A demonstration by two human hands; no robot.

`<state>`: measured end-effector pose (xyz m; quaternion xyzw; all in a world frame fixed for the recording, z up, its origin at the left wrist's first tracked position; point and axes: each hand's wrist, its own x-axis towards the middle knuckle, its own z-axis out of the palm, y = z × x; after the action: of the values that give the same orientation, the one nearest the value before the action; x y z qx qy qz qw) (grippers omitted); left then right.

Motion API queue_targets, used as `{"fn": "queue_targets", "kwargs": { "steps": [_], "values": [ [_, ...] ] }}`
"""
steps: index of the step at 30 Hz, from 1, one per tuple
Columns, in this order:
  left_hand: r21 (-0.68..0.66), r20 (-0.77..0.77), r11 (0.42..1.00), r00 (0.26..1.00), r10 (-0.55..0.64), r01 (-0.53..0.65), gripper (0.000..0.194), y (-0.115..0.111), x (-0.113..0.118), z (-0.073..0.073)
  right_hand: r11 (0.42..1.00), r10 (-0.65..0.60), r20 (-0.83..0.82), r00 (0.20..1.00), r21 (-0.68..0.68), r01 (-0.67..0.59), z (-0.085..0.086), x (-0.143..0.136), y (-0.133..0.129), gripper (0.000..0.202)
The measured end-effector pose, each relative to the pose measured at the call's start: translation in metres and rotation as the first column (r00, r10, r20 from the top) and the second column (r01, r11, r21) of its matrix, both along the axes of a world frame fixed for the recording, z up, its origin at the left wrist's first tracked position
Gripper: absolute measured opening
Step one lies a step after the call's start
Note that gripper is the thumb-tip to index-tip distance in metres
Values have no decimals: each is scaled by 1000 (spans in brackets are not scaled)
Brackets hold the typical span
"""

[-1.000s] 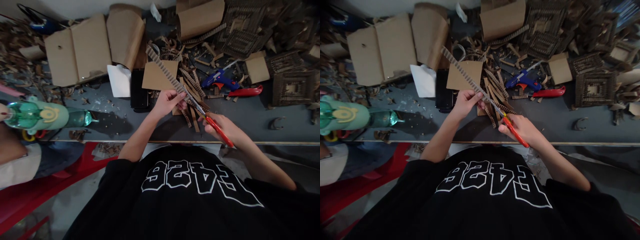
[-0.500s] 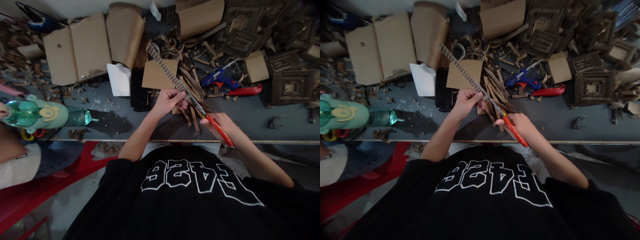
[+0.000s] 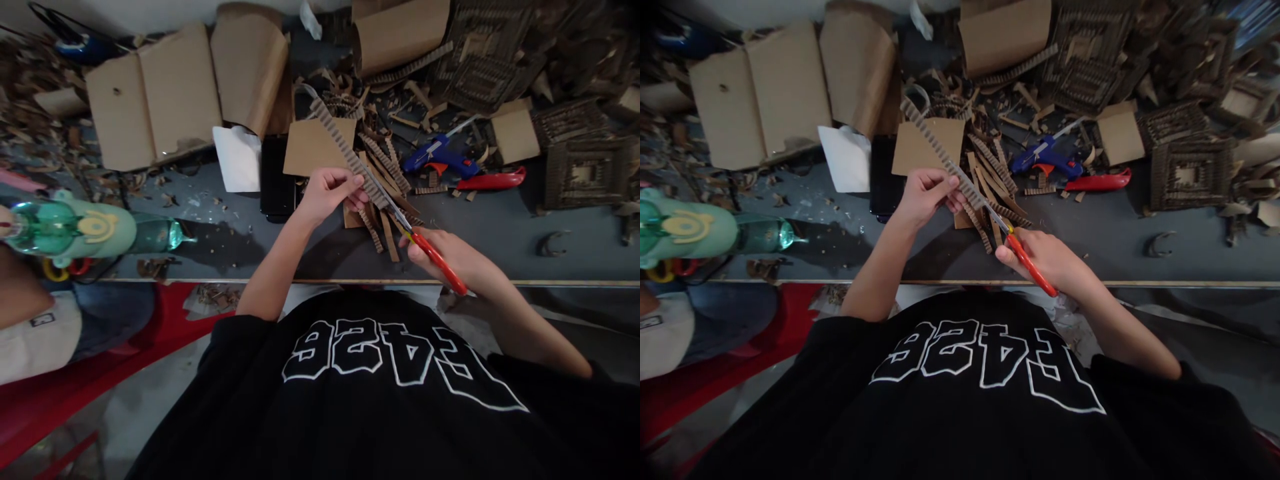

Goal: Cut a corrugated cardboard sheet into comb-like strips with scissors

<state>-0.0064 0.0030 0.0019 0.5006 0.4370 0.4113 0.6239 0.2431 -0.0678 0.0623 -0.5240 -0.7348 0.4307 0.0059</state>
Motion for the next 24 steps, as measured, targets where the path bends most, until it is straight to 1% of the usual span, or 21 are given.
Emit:
{"fn": "queue_targets", "kwargs": {
  "steps": [4, 6, 9, 11, 14, 18, 24],
  "values": [
    [1, 36, 999, 999, -38, 38, 48, -4, 1, -1, 1000, 15, 26, 1000, -4, -15, -1, -1, 2, 80],
    [5, 58, 999, 997, -45, 45, 48, -4, 1, -1, 1000, 14, 23, 1000, 4, -14, -1, -2, 3, 80],
    [-16, 47, 1000, 999, -23, 24, 46, -2, 0, 0, 999, -10, -17, 1000, -42, 9, -2, -7, 4, 79],
    [-31, 24, 1000, 1000, 5, -4, 43, -1, 1, 1, 998, -31, -14, 999, -58, 31, -2, -11, 3, 81],
    [-14, 36, 1000, 999, 28, -27, 42, -1, 3, 0, 997, -62, 37, 997, -33, 64, -4, -17, 1, 83],
    [40, 74, 998, 997, 37, -40, 47, -2, 9, -1, 996, -84, 64, 994, 3, 84, -7, -19, -2, 82],
    [39, 27, 999, 1000, -11, 10, 50, -3, 8, 5, 998, -28, 191, 981, 64, 17, 1, -14, 2, 76]
  ]
}}
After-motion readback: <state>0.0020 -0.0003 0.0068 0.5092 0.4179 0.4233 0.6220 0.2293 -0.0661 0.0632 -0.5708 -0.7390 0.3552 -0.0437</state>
